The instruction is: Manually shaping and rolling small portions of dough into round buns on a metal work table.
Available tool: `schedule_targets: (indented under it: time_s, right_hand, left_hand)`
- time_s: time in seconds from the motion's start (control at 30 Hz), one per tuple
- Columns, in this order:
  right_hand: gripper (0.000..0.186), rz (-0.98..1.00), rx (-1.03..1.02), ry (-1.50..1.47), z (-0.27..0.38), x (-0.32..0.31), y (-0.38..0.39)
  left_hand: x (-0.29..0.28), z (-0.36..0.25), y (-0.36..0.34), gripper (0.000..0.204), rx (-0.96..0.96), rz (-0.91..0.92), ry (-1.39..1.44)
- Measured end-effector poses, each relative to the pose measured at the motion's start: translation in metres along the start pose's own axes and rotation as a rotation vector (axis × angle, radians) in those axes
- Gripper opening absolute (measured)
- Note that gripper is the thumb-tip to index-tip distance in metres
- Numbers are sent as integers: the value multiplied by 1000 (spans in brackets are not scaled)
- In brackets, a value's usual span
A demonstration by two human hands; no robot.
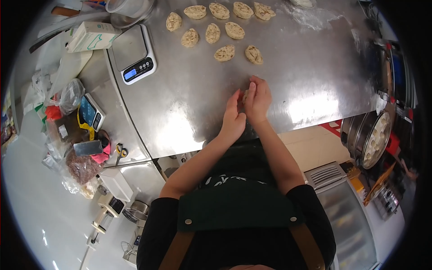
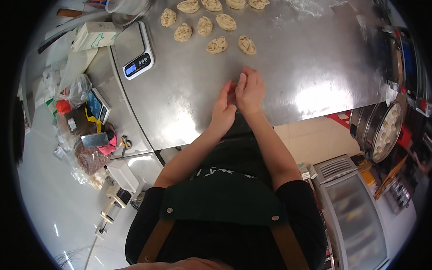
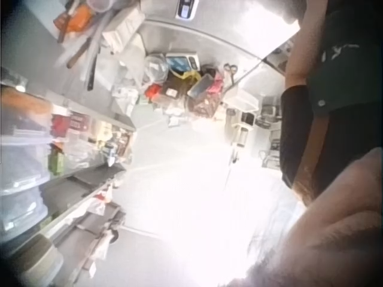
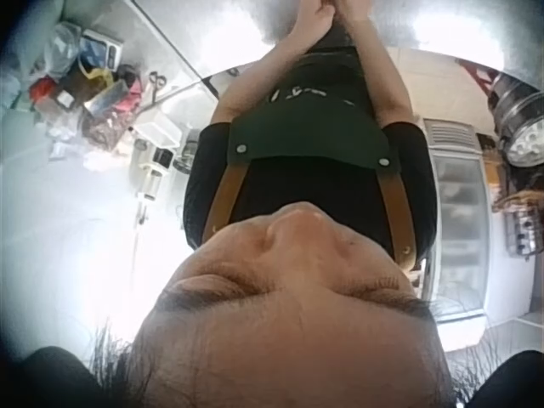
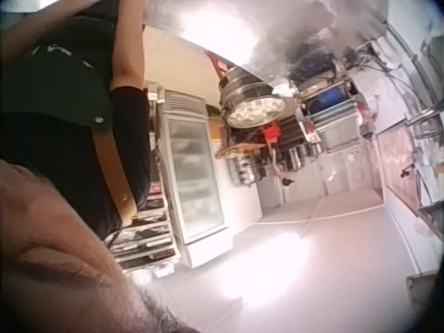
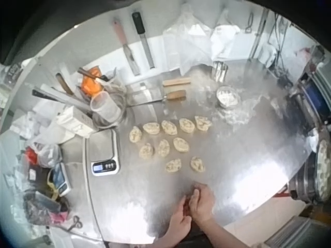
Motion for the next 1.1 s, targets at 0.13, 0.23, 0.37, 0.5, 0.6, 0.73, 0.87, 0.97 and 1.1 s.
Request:
schedule_targets:
  time_s: [0.13, 0.23, 0.37, 0.5, 0.6, 0.73, 0.87, 0.97, 1.1]
  right_hand:
    - [18, -125, -13, 104, -10, 4, 7]
    - [20, -164, 145, -4, -32, 7, 12]
    - [25, -159, 41, 19, -38, 12, 11]
    - [21, -77, 212, -129, -37, 9, 10]
    - [19, -131, 282, -43, -20, -2, 8]
    - [19, -205, 262, 48, -28, -2, 15]
    - [19, -177, 166, 241, -36, 0, 20]
    - [19, -155, 134, 236, -44, 6, 20]
    - [20, -172, 315, 39, -31, 0, 16]
  left_hand:
    - [16, 5, 16, 71, 8, 2, -58]
    - [14, 15, 14, 71, 129, 13, -168]
    - [2, 27, -18, 70, 125, -37, -211]
    - [2, 27, -31, 74, -28, 118, -114]
    - [7, 28, -12, 75, 23, 144, -194]
    - [18, 29, 15, 77, 167, 145, -153]
    - [5, 40, -4, 77, 134, 61, -303]
    - [6, 28, -23, 76, 61, 79, -207]
    - [6, 21, -16, 76, -14, 166, -177]
Point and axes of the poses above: each hand's wrist, its own y-axis away from the middle knuckle, its own x-axis out of the palm, z = x × y, the point moved 3 cm from there along -y, towards the middle knuckle, and after that the axes turned 9 degrees about y, right-handed, at the moved point
